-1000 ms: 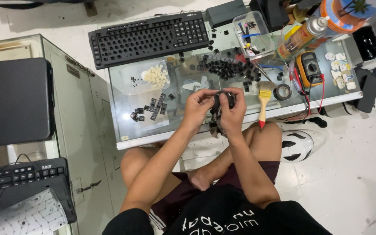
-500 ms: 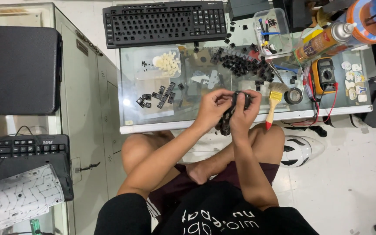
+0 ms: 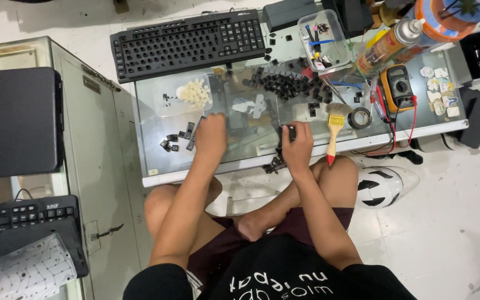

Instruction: The person sits on the floor in front of a glass desk and cleans individual black keyboard keycaps using a dark cloth. They pick up keycaps from a pile, wipe them, and place them into a separate pile. A paintbrush and other tools are visible on the desk but are not used.

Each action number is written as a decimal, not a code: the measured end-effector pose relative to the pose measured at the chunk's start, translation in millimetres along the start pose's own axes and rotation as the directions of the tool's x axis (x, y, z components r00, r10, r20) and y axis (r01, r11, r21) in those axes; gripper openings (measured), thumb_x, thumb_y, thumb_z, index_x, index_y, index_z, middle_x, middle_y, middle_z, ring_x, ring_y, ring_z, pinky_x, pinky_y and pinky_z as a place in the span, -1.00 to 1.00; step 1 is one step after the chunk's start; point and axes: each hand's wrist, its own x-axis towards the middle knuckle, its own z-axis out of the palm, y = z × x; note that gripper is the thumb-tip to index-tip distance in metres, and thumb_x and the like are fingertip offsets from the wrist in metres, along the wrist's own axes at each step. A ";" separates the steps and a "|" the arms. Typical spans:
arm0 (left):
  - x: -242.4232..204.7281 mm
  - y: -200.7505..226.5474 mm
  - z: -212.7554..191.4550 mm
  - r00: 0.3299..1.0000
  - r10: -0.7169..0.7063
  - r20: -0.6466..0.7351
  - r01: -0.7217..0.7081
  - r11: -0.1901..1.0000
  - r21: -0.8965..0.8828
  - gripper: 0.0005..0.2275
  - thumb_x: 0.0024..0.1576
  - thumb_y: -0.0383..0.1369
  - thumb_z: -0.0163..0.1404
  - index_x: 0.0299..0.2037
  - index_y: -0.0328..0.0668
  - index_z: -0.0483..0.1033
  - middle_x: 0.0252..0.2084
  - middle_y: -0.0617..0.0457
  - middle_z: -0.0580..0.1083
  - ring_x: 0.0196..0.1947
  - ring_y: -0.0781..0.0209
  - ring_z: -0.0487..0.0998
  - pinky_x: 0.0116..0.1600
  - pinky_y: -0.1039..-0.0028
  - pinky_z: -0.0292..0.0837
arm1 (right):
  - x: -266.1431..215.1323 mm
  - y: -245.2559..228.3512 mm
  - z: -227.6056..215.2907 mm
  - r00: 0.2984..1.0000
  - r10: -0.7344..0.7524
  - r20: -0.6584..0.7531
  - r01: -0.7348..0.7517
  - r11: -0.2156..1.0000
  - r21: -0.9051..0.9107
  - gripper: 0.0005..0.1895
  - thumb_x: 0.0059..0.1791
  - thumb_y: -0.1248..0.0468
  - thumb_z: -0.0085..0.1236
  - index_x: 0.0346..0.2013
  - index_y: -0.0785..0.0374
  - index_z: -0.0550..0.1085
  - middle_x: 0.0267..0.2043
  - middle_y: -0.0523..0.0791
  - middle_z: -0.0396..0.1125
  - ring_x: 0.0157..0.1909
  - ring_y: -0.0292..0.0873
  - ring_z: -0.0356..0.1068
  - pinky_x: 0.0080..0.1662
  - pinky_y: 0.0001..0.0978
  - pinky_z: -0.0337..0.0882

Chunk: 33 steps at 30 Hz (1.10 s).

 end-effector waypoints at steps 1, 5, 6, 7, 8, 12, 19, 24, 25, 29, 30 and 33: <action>-2.1 0.4 -3.0 1.000 0.003 0.005 -0.003 1.000 0.004 -0.86 0.04 -0.68 0.05 -0.23 -0.42 0.61 -0.34 -0.25 0.57 -0.29 -0.25 0.68 -0.27 0.05 0.67 | -0.3 -0.7 -0.5 1.000 0.007 -0.001 -0.007 1.000 0.000 -0.91 0.10 0.32 0.19 -0.15 0.26 0.47 -0.24 -0.06 0.30 -0.15 0.09 0.44 -0.09 -0.16 0.45; -3.3 4.6 -19.9 1.000 0.000 -0.002 0.000 0.999 0.038 -0.87 0.01 -0.71 0.08 -0.27 -0.47 0.60 -0.40 -0.27 0.54 -0.34 -0.25 0.68 -0.29 0.10 0.67 | 0.7 -0.4 2.2 0.999 0.006 -0.037 -0.005 1.000 0.025 -0.92 0.10 0.31 0.18 -0.17 0.26 0.47 -0.26 -0.08 0.31 -0.16 0.06 0.44 -0.10 -0.19 0.45; -3.4 6.8 -24.1 1.000 0.005 -0.019 -0.005 1.000 0.028 -0.87 0.01 -0.71 0.09 -0.26 -0.48 0.60 -0.40 -0.29 0.54 -0.35 -0.25 0.68 -0.29 0.11 0.67 | 0.0 0.8 2.8 0.999 0.014 -0.043 -0.013 0.999 0.030 -0.91 0.11 0.30 0.18 -0.17 0.25 0.48 -0.26 -0.09 0.31 -0.16 0.04 0.44 -0.10 -0.21 0.45; -1.3 15.8 -29.5 1.000 0.007 -0.014 -0.006 0.999 0.031 -0.87 0.01 -0.71 0.09 -0.26 -0.48 0.60 -0.40 -0.29 0.54 -0.35 -0.25 0.68 -0.29 0.11 0.67 | 0.6 -0.4 1.6 0.999 0.021 -0.043 -0.019 0.999 0.031 -0.91 0.11 0.30 0.18 -0.17 0.25 0.48 -0.26 -0.09 0.31 -0.16 0.04 0.44 -0.10 -0.21 0.45; 0.8 24.4 -35.4 0.996 0.047 -0.078 -0.042 0.997 0.057 -0.88 0.04 -0.62 0.13 -0.23 -0.45 0.58 -0.35 -0.26 0.53 -0.30 -0.24 0.67 -0.25 0.10 0.67 | 1.5 -2.1 0.9 0.999 0.008 -0.045 -0.006 0.999 0.034 -0.92 0.11 0.29 0.18 -0.18 0.25 0.48 -0.27 -0.09 0.31 -0.18 0.04 0.44 -0.12 -0.21 0.46; 22.9 47.7 -34.1 0.947 0.215 -0.238 -0.195 0.975 0.104 -0.89 0.10 -0.60 0.14 -0.19 -0.41 0.57 -0.29 -0.20 0.50 -0.21 -0.17 0.65 -0.20 0.18 0.68 | 3.6 -5.2 -2.7 0.999 -0.029 -0.045 0.030 0.999 0.035 -0.90 0.13 0.28 0.15 -0.19 0.26 0.47 -0.28 -0.08 0.29 -0.21 0.04 0.45 -0.18 -0.25 0.47; 18.7 26.9 -27.1 0.982 0.104 -0.159 -0.068 0.974 0.217 -0.88 0.07 -0.64 0.09 -0.20 -0.41 0.55 -0.31 -0.17 0.49 -0.26 -0.15 0.65 -0.25 0.13 0.68 | 2.9 -1.4 0.6 0.997 0.030 -0.070 -0.028 0.999 0.038 -0.90 0.10 0.27 0.18 -0.23 0.23 0.48 -0.34 -0.12 0.29 -0.28 -0.03 0.44 -0.23 -0.29 0.46; 8.1 30.8 -44.0 0.993 0.088 -0.076 -0.073 0.980 0.185 -0.82 0.04 -0.69 0.12 -0.15 -0.46 0.52 -0.26 -0.24 0.49 -0.24 -0.15 0.63 -0.28 0.14 0.68 | 2.3 -2.4 -0.7 0.998 -0.007 -0.064 0.010 0.999 0.049 -0.90 0.11 0.26 0.18 -0.22 0.22 0.48 -0.32 -0.12 0.28 -0.26 -0.05 0.43 -0.21 -0.31 0.46; 15.4 35.1 -41.8 0.993 0.086 -0.075 -0.070 0.980 0.188 -0.82 0.04 -0.69 0.12 -0.15 -0.46 0.52 -0.26 -0.24 0.49 -0.24 -0.15 0.63 -0.28 0.14 0.68 | 0.9 -2.4 1.0 0.998 -0.005 -0.063 0.009 0.999 0.052 -0.90 0.11 0.26 0.18 -0.22 0.22 0.48 -0.32 -0.12 0.28 -0.26 -0.05 0.43 -0.21 -0.31 0.46; 53.5 61.5 -29.5 0.967 0.145 -0.208 -0.159 0.986 -0.052 -0.76 0.09 -0.59 0.15 -0.04 -0.42 0.46 -0.15 -0.25 0.44 -0.10 -0.21 0.61 -0.18 0.13 0.69 | 0.0 -0.4 2.7 0.997 -0.006 -0.077 0.010 0.999 0.049 -0.89 0.10 0.25 0.19 -0.23 0.22 0.49 -0.34 -0.12 0.29 -0.28 -0.05 0.43 -0.23 -0.31 0.46; 65.9 70.3 -26.8 0.955 0.156 -0.253 -0.199 0.968 -0.152 -0.70 0.13 -0.52 0.17 0.04 -0.41 0.44 -0.08 -0.26 0.42 -0.03 -0.24 0.59 -0.12 0.11 0.69 | 1.7 0.1 2.6 0.996 -0.008 -0.087 0.013 0.999 0.050 -0.89 0.10 0.25 0.18 -0.23 0.22 0.49 -0.35 -0.12 0.29 -0.29 -0.04 0.43 -0.24 -0.31 0.46; 93.0 75.6 -11.2 0.972 0.194 -0.134 -0.210 0.971 -0.115 -0.63 0.18 -0.44 0.19 0.17 -0.28 0.44 0.02 -0.21 0.40 0.09 -0.19 0.54 0.02 0.17 0.67 | 1.5 -3.3 -0.6 0.996 -0.001 -0.089 0.006 0.998 0.059 -0.89 0.11 0.26 0.17 -0.24 0.24 0.49 -0.35 -0.10 0.29 -0.29 -0.02 0.44 -0.25 -0.29 0.45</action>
